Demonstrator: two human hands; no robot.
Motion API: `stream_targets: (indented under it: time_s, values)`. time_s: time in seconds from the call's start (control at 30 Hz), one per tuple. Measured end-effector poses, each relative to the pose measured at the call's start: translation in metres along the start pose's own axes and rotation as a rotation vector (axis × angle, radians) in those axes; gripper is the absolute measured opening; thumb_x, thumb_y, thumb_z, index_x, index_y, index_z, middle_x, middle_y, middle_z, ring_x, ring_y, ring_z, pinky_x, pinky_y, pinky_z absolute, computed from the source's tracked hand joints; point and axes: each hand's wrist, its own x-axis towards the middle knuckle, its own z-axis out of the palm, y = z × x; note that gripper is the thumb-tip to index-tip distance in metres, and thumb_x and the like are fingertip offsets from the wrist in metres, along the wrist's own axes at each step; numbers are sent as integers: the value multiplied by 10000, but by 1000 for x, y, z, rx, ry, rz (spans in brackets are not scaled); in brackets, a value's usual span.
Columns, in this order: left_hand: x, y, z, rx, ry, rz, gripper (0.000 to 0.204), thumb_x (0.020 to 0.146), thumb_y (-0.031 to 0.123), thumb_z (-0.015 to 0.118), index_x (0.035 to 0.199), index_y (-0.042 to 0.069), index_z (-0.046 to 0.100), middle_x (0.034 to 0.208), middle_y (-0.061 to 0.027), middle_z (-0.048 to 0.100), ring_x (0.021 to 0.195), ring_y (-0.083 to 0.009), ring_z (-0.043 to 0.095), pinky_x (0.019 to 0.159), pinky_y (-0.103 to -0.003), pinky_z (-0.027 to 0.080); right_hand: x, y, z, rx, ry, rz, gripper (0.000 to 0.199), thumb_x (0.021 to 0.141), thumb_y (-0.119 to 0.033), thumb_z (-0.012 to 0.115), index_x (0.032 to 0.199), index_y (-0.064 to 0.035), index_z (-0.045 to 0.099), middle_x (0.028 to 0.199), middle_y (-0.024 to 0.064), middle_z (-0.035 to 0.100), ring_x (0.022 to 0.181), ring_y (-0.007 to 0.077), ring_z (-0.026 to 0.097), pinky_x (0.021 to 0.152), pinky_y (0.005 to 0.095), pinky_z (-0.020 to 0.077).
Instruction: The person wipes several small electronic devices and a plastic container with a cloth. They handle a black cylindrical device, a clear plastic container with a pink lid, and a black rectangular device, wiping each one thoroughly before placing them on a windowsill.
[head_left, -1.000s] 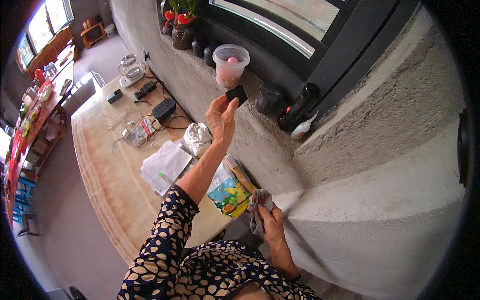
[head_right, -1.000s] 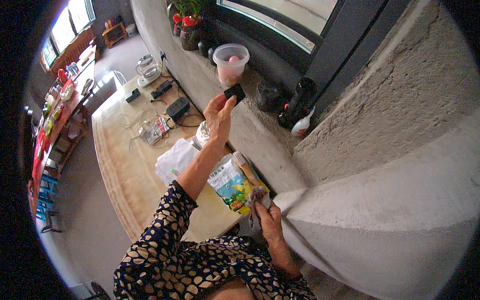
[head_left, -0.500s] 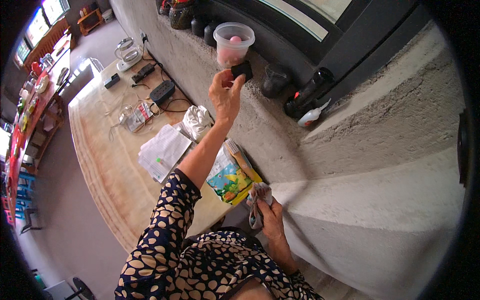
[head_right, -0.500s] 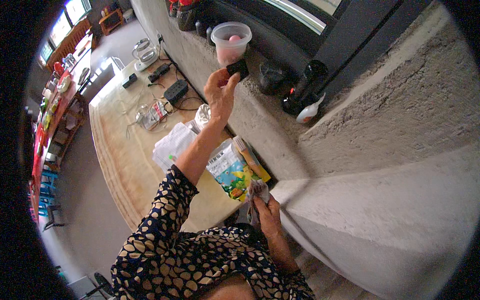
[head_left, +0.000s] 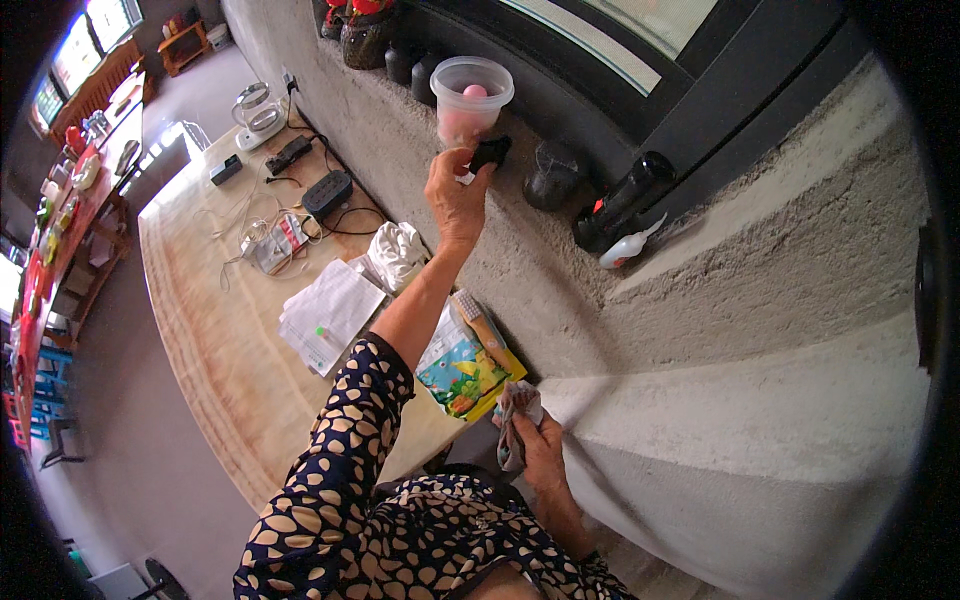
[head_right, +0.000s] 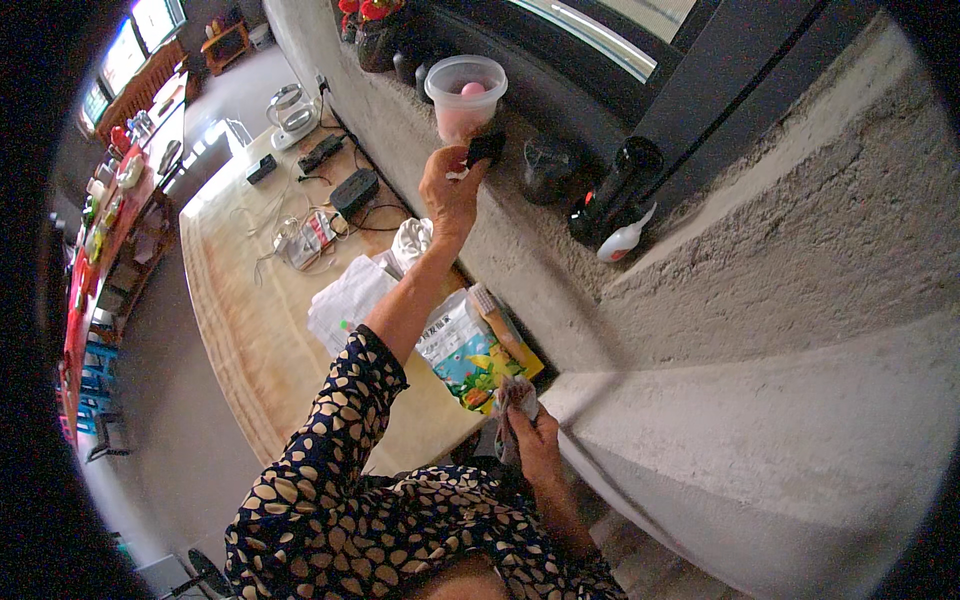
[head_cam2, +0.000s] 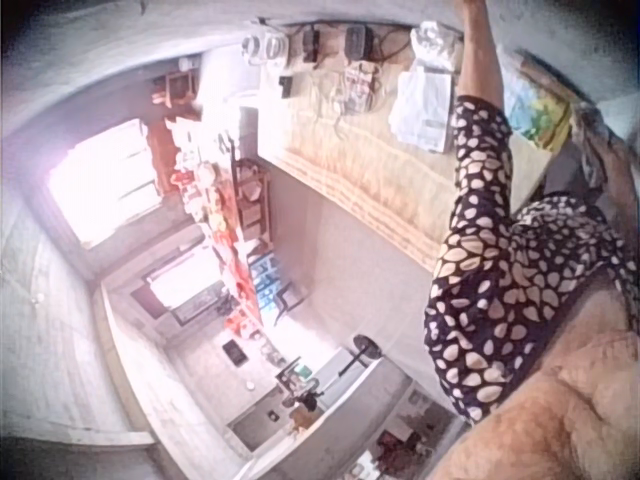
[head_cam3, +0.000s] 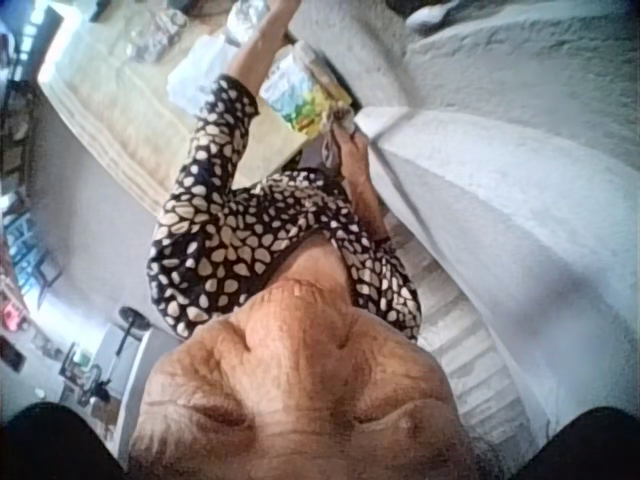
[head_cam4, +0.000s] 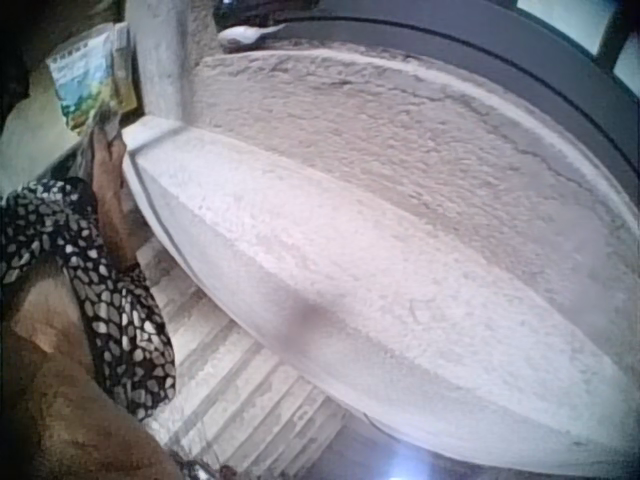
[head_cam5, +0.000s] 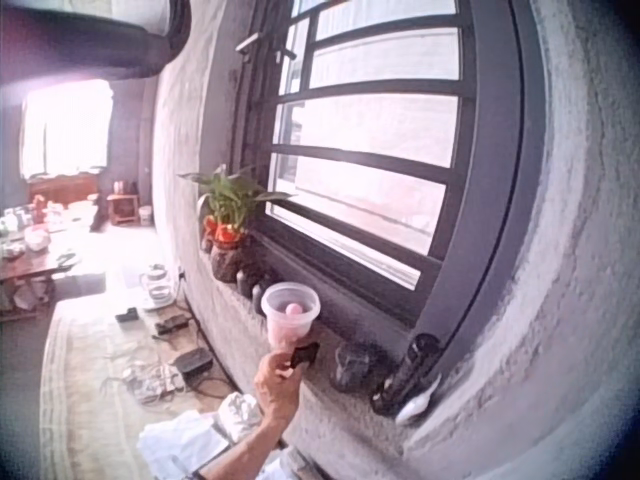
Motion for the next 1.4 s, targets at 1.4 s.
stream_targets:
  time_s: [1.4]
  values:
    - [-168,112,-224,-429,-684,-342,508,679,110,736,1108,13,482,1009,-74,566,893,-149,554,786,-311,459,-48,-62,110,-1287,-12,-1279,486,658,-124,616,1140,-89,567,1193,49,521,1091,256,460,911,418,340]
